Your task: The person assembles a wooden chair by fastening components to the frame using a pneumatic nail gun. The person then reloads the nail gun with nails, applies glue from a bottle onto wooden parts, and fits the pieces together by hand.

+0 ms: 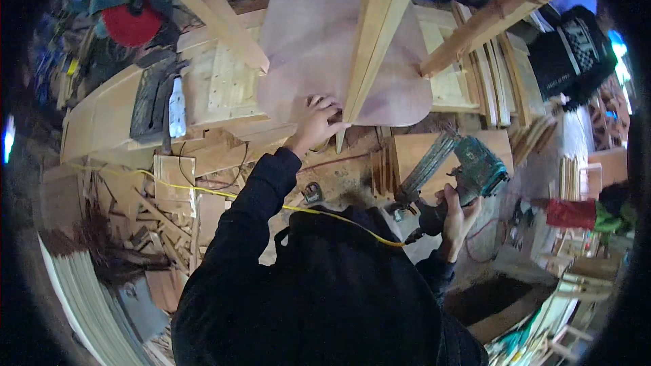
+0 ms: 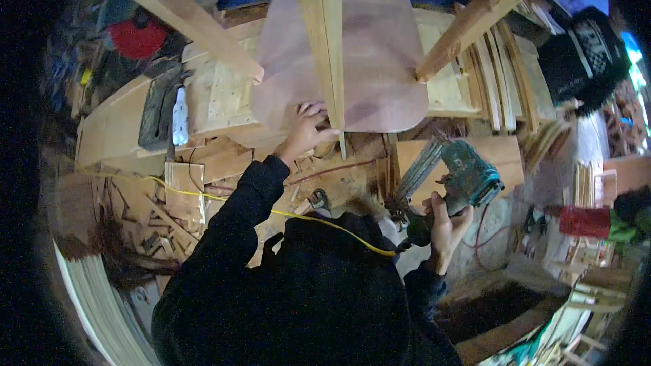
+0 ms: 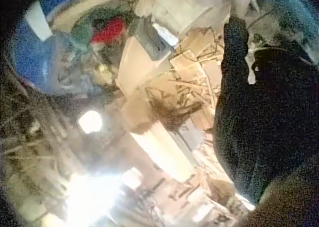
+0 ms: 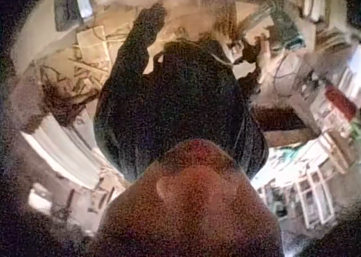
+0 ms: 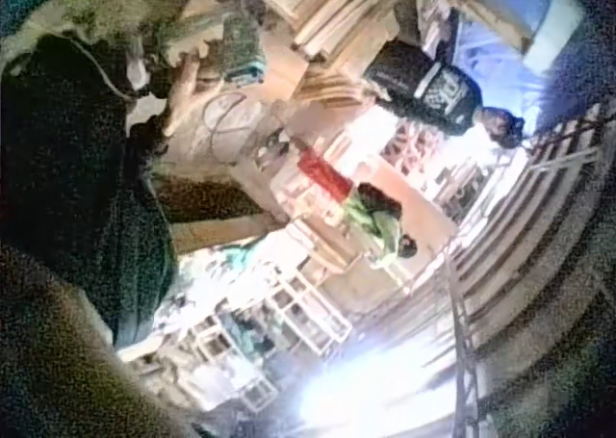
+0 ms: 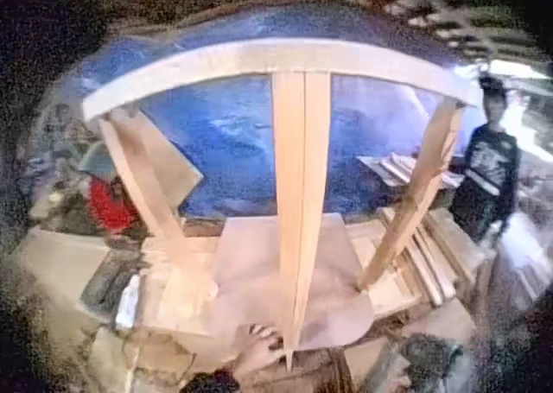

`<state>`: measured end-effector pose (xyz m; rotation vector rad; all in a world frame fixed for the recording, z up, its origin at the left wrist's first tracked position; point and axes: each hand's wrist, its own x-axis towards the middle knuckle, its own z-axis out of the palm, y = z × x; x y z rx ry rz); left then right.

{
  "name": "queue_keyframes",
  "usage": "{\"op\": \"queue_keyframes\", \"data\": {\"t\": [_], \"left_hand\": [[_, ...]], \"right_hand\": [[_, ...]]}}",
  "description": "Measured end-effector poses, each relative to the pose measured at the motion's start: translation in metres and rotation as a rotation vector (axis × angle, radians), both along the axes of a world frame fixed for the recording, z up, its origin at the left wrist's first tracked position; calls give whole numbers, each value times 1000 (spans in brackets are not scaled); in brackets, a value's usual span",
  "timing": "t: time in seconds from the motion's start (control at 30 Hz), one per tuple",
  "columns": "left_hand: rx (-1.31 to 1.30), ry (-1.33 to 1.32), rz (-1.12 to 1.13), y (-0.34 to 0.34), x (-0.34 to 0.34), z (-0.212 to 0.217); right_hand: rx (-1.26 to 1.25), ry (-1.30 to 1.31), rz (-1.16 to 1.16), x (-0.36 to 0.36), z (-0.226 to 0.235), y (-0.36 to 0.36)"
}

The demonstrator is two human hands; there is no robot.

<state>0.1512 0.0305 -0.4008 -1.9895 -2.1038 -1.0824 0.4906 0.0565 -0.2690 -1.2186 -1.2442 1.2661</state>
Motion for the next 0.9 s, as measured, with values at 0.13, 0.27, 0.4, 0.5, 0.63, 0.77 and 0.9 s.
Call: {"op": "queue_keyframes", "data": {"t": [0.13,0.27,0.4,0.5,0.63,0.77,0.9], "left_hand": [[-37,19,38,-9,-2,1],[-198,244,-114,-17,-6,23],[-275,393,-82,-20,-22,4],[-254,342,-106,-27,-21,7],[-230,416,-133,-46,-13,49],[-247,506,-96,-91,3,129],[-216,629,-41,-128,24,215]], "right_hand": [[15,-8,-78,-15,-2,-31],[12,-2,-154,-8,2,-48],[36,58,-188,1,-5,-51],[49,202,-165,0,-5,-43],[124,141,-119,11,1,-37],[152,197,-191,21,-2,-41],[99,215,-131,28,-4,-35]]}}
